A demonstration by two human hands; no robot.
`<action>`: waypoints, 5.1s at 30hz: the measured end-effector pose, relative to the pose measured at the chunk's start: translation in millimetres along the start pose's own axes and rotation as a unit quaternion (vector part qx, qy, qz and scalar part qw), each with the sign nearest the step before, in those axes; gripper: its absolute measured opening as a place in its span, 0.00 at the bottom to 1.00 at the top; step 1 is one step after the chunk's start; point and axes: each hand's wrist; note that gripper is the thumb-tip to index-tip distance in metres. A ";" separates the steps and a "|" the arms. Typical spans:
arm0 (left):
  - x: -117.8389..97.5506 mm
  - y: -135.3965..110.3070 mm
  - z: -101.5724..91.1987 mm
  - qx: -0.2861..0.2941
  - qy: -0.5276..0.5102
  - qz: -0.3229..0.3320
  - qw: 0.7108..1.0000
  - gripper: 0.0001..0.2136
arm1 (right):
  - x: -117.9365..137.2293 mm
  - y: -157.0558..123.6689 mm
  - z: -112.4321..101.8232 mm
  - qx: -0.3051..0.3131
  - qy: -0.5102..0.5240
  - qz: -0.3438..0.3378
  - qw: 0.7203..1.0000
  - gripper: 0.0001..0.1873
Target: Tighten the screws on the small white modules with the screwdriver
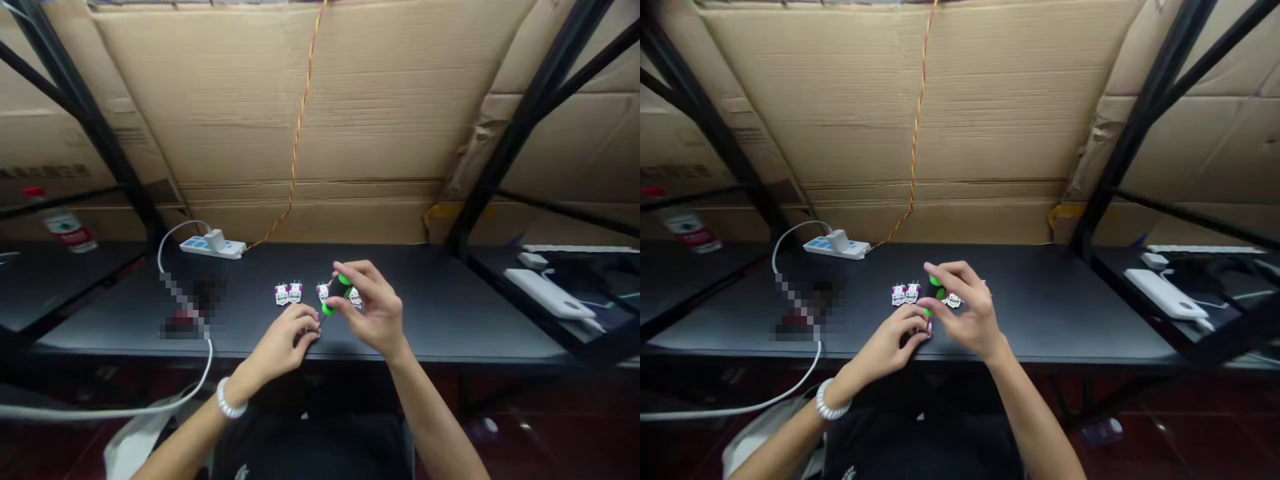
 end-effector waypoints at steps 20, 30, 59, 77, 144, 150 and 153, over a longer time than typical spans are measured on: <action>-1.8 -1.4 4.7 -0.016 -0.014 -0.016 1.000 0.06 | -0.4 1.4 9.9 -0.005 0.032 0.043 0.999 0.19; -2.0 -1.5 4.7 -0.017 -0.012 -0.008 1.000 0.07 | -5.4 -9.8 24.4 0.016 0.143 0.106 0.984 0.27; -4.5 -2.9 4.1 -0.016 -0.028 -0.038 0.999 0.08 | -18.1 -7.3 7.6 0.028 0.132 0.105 0.985 0.25; -2.5 -3.4 2.6 -0.018 -0.056 -0.042 0.997 0.08 | -22.7 -7.1 18.1 0.043 0.217 0.128 0.967 0.24; 24.3 29.1 -21.4 0.114 -0.041 -0.014 0.993 0.06 | -65.8 47.1 13.7 0.160 0.161 0.024 0.974 0.23; 26.3 31.2 -22.4 0.119 -0.059 -0.018 0.991 0.07 | -59.3 49.1 7.5 0.201 0.189 0.053 0.960 0.24; 30.1 32.2 -22.8 0.124 -0.059 -0.019 0.990 0.07 | -61.4 49.3 7.5 0.167 0.143 0.018 0.975 0.24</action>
Point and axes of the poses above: each hand's wrist, its own y-axis towards the middle knuckle, its own z-axis out of the palm, x = y × z, and after that the axes turned 3 degrees about -x, right-handed
